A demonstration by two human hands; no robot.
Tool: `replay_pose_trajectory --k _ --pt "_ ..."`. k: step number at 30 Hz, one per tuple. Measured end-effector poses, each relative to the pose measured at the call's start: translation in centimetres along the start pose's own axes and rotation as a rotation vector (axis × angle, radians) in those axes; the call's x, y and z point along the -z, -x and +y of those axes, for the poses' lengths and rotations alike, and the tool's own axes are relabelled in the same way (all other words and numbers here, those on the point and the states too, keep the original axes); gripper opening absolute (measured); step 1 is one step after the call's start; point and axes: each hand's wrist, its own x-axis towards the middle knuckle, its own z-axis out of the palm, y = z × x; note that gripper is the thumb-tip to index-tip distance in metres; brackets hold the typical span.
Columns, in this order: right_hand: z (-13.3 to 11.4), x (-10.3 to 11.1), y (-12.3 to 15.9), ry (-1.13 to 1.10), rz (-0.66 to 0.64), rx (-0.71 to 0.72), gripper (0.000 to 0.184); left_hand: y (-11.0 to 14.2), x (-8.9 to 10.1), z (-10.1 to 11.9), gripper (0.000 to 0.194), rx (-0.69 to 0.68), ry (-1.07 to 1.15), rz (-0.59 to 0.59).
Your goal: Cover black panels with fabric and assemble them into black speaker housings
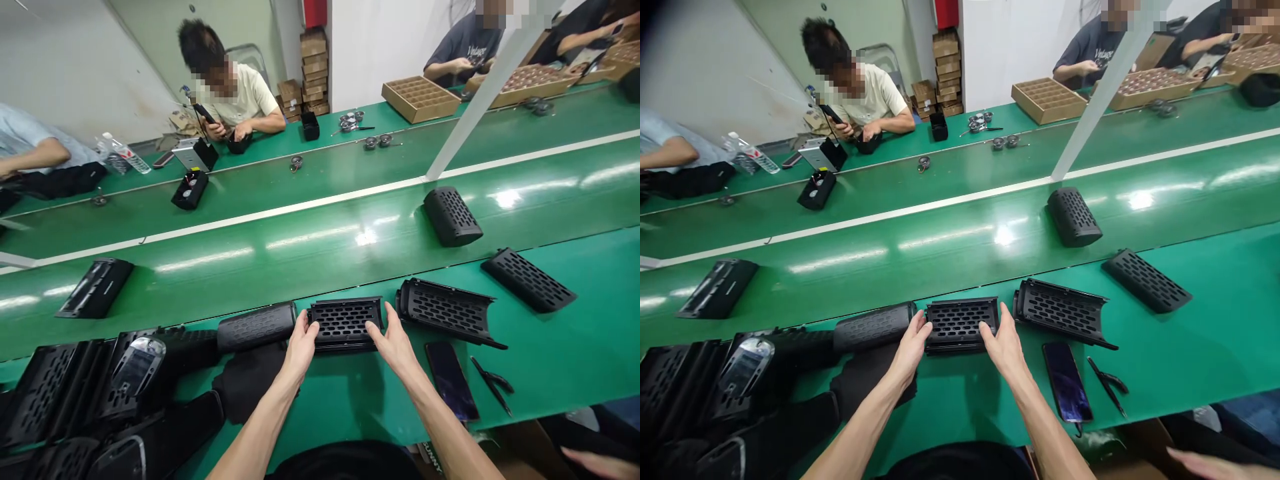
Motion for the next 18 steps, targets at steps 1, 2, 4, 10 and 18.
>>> replay_pose_trajectory --k 1,2,4,10,18 --pt "0.1 -0.1 -0.6 0.006 -0.012 -0.005 0.104 -0.3 -0.2 -0.1 0.073 0.009 0.000 0.000" --pt "0.3 -0.1 -1.1 0.010 -0.025 -0.010 0.104 -0.5 -0.3 -0.2 0.073 0.015 -0.001 0.001" --pt "0.5 -0.2 -2.0 0.014 -0.057 -0.022 0.102 -0.8 -0.5 -0.4 0.072 0.020 -0.006 0.003" --pt "-0.1 -0.1 -1.1 0.025 -0.092 -0.055 0.093 -0.6 -0.5 -0.5 0.072 0.033 -0.009 0.005" --pt "1.2 0.1 -1.3 -0.090 -0.182 -0.248 0.100 0.1 0.3 -1.7 0.077 0.149 0.064 0.036"
